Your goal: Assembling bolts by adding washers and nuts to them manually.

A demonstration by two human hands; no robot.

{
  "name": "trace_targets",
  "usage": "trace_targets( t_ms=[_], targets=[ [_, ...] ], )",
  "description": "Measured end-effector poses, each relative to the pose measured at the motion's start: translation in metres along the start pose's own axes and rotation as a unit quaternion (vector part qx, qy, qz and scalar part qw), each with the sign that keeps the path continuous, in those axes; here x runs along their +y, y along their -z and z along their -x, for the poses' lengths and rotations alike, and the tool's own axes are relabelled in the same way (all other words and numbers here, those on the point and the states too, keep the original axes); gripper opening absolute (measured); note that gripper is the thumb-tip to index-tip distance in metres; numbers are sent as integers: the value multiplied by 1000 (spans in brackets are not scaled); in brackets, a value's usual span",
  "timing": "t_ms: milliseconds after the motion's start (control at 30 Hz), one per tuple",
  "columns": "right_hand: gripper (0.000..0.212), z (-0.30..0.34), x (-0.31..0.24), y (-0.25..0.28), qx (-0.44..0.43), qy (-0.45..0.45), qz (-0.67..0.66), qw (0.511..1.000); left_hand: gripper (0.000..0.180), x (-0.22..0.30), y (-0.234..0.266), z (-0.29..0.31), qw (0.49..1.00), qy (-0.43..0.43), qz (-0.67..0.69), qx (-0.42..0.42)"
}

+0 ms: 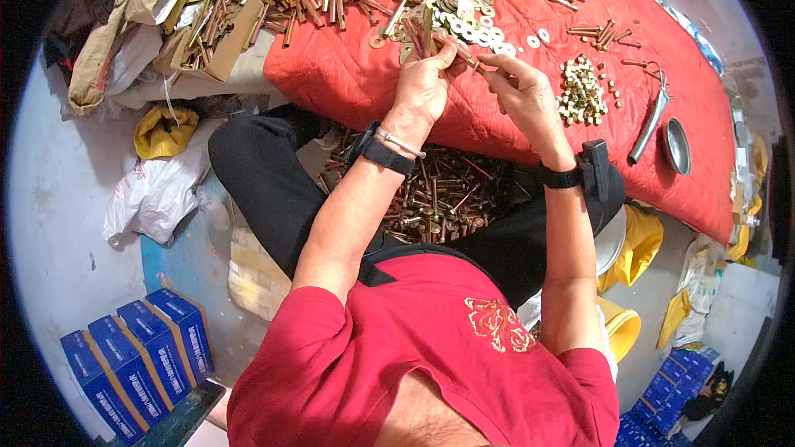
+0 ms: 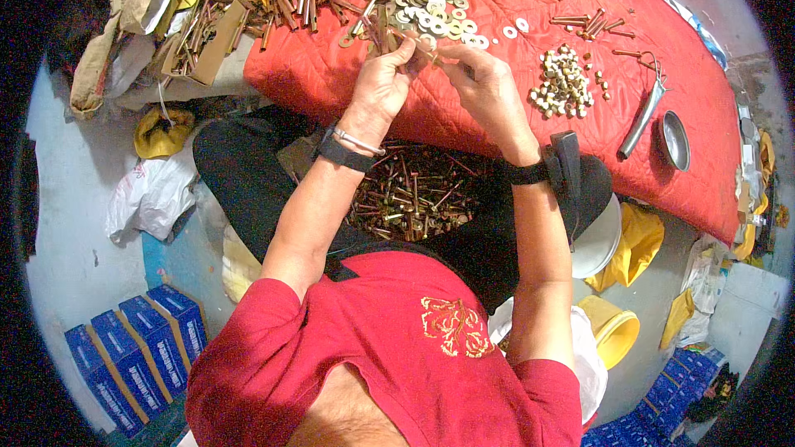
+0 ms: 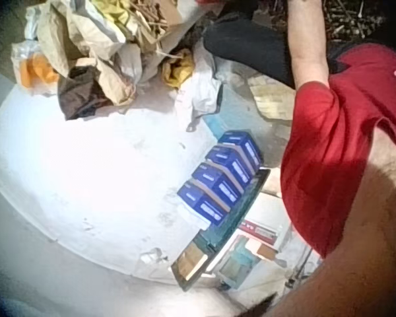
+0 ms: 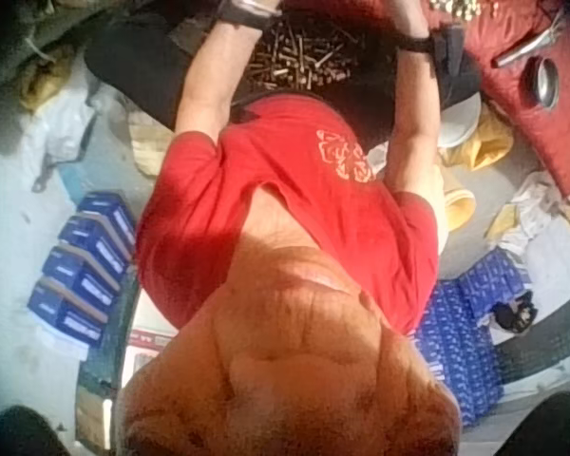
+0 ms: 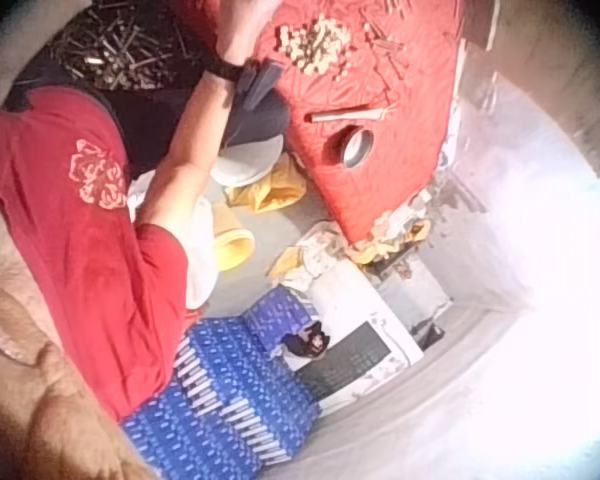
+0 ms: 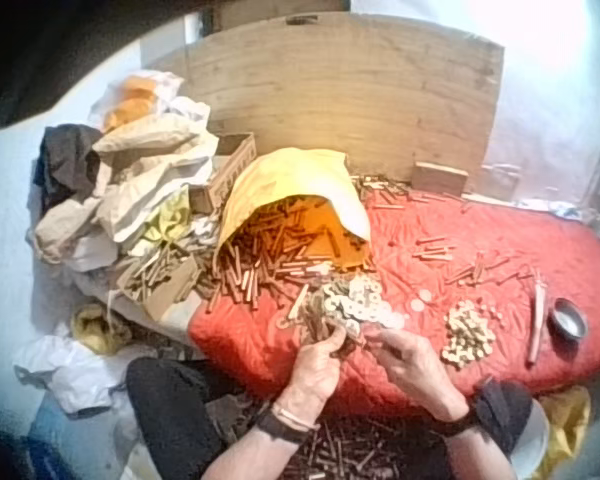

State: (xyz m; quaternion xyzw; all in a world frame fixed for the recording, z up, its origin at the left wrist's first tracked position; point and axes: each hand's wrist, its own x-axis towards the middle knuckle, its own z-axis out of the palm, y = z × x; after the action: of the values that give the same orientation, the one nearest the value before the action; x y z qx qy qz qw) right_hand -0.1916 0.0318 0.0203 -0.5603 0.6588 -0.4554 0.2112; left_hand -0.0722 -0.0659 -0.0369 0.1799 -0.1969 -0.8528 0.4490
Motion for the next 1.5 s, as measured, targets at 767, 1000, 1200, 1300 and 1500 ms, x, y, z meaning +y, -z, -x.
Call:
trace_targets(
  t_ms=[767,1000,1200,1300,1500],
  targets=[
    [16,-1,-8,7,21,51,62,997,10,-7,-6,6,1000,16,-9,9],
    [17,-8,-5,-7,114,159,128,972,17,-16,3,0,993,69,54,77],
    [32,-20,-8,-29,183,185,-83,962,23,-46,-18,15,994,85,61,-28],
    [29,-35,-16,-18,176,165,-190,952,23,-56,-9,8,993,113,-24,-13],
    [16,-51,71,104,200,11,97,975,21,-10,-3,-13,980,198,27,-4]
  ],
)
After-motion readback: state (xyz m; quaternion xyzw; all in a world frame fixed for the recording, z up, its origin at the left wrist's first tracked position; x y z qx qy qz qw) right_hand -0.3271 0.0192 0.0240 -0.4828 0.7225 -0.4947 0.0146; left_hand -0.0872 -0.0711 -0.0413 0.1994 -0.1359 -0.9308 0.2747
